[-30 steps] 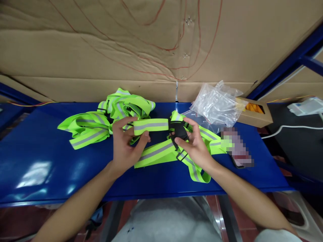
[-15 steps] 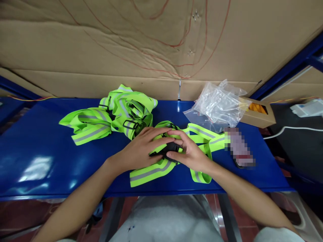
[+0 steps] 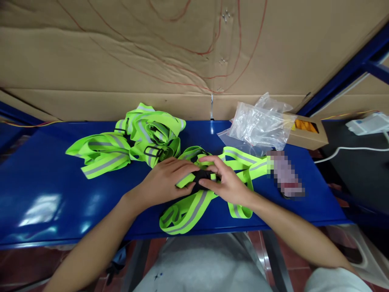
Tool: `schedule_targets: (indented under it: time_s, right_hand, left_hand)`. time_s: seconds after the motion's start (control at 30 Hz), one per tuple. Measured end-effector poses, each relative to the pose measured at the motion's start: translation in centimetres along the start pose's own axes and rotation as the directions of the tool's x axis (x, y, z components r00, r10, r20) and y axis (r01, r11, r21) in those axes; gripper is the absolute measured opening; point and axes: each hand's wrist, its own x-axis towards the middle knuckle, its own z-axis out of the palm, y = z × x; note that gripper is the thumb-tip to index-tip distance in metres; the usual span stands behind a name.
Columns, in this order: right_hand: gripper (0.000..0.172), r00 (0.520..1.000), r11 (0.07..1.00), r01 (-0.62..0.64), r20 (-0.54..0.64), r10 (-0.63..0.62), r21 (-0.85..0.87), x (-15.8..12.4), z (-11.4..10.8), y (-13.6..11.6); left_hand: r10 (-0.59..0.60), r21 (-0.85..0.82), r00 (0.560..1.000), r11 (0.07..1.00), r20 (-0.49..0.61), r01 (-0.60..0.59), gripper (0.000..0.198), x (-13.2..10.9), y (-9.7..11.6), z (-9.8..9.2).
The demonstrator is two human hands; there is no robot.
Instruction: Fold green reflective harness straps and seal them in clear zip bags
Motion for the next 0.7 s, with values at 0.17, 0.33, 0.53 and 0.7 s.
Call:
schedule_targets:
  time_s: [0.17, 0.33, 0.53, 0.7]
  right_hand:
    - [0.046, 1.0, 1.0, -0.007, 0.004, 0.007, 0.0, 0.1, -0.3, 0.0]
    - [0.044, 1.0, 1.0, 0.0, 0.016, 0.0, -0.018, 0.3, -0.7, -0.6]
    - [0.04, 1.0, 1.0, 0.001, -0.024, 0.0, 0.016, 0.3, -2.3, -1.5]
    - [0.035, 0.964, 0.994, 0.07, -0.261, -0.047, 0.079, 0.3, -4.5, -2.3]
  left_hand:
    - [0.077, 0.12, 0.996, 0.99, -0.045, -0.071, 0.023, -0.2, -0.3, 0.0]
    - [0.051, 0.096, 0.997, 0.994, -0.057, -0.045, 0.023, -0.2, -0.2, -0.4]
    - [-0.053, -0.033, 0.985, 0.998, -0.162, 0.049, 0.022, -0.2, -0.9, -1.6]
    - [-0.39, -0.373, 0.82, 0.897, -0.419, 0.236, 0.026, -0.5, -1.9, -3.4]
